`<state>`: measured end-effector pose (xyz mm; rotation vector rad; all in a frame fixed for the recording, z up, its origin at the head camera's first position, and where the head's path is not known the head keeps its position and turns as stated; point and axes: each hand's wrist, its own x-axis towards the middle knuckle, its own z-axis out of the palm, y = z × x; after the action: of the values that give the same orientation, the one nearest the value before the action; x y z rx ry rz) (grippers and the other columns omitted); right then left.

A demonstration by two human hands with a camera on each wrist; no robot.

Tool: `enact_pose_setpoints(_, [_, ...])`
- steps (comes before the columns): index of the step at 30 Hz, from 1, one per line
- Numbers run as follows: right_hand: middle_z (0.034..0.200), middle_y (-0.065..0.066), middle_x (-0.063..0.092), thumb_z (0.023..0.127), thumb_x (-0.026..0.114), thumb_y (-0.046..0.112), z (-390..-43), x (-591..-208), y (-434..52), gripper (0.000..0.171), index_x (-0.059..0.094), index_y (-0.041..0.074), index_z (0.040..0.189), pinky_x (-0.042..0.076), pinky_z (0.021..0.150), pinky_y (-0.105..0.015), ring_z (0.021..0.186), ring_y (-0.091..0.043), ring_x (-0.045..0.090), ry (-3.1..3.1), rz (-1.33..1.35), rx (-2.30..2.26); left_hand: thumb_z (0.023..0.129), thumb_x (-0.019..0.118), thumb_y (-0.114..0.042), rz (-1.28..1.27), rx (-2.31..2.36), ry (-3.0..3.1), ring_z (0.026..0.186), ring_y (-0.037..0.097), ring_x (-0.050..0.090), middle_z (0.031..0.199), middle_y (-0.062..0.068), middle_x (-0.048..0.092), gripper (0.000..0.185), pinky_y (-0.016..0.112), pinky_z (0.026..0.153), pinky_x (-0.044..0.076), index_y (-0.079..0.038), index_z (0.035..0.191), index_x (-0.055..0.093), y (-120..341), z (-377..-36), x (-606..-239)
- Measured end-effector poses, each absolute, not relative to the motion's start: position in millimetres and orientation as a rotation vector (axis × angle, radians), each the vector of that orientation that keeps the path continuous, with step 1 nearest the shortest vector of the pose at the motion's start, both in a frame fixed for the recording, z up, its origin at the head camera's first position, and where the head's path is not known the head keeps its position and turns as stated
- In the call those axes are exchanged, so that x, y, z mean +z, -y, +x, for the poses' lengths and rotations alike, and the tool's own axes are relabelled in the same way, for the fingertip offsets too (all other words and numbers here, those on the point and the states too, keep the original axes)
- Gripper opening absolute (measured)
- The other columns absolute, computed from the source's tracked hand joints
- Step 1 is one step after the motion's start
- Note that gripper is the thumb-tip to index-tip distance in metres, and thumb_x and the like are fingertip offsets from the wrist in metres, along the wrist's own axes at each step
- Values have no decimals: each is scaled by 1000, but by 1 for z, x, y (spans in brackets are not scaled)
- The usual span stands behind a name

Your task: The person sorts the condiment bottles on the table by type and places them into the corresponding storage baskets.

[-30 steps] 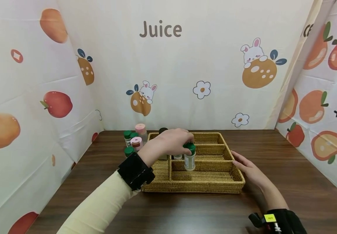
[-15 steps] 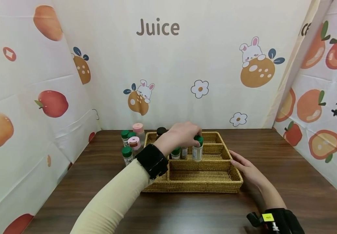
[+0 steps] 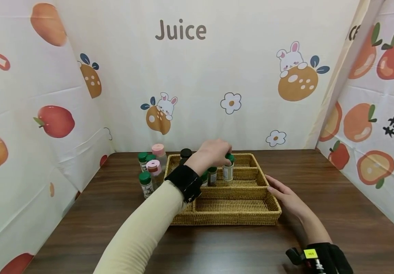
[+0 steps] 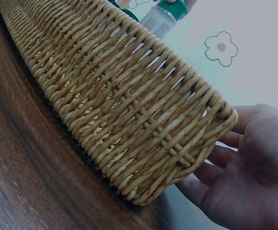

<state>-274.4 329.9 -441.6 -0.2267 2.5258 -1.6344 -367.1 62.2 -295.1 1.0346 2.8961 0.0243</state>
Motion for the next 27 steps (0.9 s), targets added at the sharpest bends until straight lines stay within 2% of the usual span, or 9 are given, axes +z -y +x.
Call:
enact_pose_setpoints(2, [164,-25,16,108,42,35,-274,-442,-330,64,17,7,160,37,109,-46,150,-46,19,-2522,-223,-1636,96,66,-37,1025,5,-2907,81,12,52,99,-5,63,22,26,65,38,-21,111,66,-62,-370,-298])
enact_pose_setpoints(9, [165,-25,15,107,43,34,-274,-441,-329,65,16,8,160,42,98,-22,150,-45,20,-2461,-203,-1694,95,67,-37,982,-104,-2949,76,12,47,89,-5,58,18,27,62,34,-21,103,64,-62,-377,-309])
enact_pose_setpoints(16, [165,-25,14,107,43,33,-274,-441,-330,65,16,7,160,40,92,-12,150,-45,17,-2462,-210,-1703,94,67,-43,943,-257,-2953,75,12,48,85,-4,53,23,29,63,35,-22,98,60,-66,-378,-317])
enact_pose_setpoints(19, [165,-25,14,107,43,34,-274,-441,-329,65,16,8,160,41,99,-21,150,-45,17,-2473,-207,-1685,94,66,-44,929,-305,-2952,73,11,49,82,-4,53,24,28,62,37,-22,93,59,-68,-379,-319])
enact_pose_setpoints(24, [165,-24,14,107,42,35,-275,-441,-328,65,16,8,160,35,111,-49,150,-45,17,-2491,-203,-1667,94,66,-44,910,-374,-2937,70,10,46,76,-5,47,25,29,62,34,-22,87,56,-70,-378,-323])
enact_pose_setpoints(27, [165,-25,15,107,42,35,-275,-441,-328,65,16,7,160,35,111,-49,150,-46,18,-2500,-212,-1662,93,68,-43,907,-382,-2932,70,10,45,75,-6,47,24,29,62,33,-23,88,57,-71,-378,-326])
